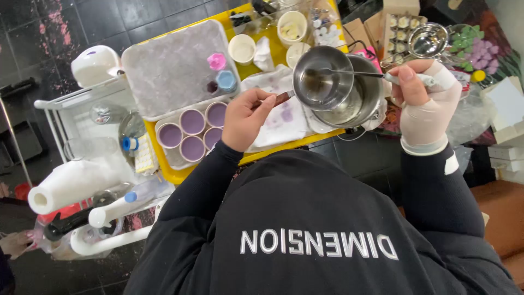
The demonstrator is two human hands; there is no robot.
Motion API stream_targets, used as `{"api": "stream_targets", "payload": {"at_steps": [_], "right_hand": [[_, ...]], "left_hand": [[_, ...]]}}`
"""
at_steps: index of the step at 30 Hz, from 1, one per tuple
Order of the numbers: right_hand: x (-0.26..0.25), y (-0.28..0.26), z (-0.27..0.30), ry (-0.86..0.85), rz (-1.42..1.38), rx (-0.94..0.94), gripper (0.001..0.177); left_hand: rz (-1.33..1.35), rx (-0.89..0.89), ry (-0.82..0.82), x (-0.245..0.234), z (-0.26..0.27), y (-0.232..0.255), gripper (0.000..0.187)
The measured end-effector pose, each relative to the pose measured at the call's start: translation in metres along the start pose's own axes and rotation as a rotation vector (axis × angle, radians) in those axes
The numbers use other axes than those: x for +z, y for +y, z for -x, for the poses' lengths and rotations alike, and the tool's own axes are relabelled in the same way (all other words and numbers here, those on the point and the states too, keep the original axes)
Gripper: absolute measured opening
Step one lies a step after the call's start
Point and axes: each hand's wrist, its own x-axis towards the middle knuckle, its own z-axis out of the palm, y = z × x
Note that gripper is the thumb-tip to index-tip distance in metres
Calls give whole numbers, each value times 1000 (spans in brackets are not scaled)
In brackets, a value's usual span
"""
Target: The recorder prepares and decorates candles by placing wax flower shapes into a container and carefully pouring liquid wax around them using a spoon and tweezers.
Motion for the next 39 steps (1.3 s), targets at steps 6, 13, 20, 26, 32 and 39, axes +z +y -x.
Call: {"api": "stream_targets", "payload": {"at_steps": [6, 13, 20, 26, 32, 39], "right_hand": [[-21, 4, -2, 42, 140, 131, 20], [-39, 38, -10, -38, 185, 62, 22], [-44, 44, -15, -84, 241, 100, 21], [-53, 54, -13, -89, 191, 137, 28], [-51, 63, -16, -92, 144, 103, 31], [-48, 75, -19, -127, 152, 58, 26]], "left_hand": [[8, -87, -46, 30, -26, -23, 20], [-187, -68, -232, 18, -68, -17, 17], [-236, -116, -425, 11, -119, -27, 20], [-196, -119, -557, 7, -162, -38, 19], [-14, -97, -456, 16, -184, -53, 15], [200, -45, -271, 31, -176, -76, 15]]}}
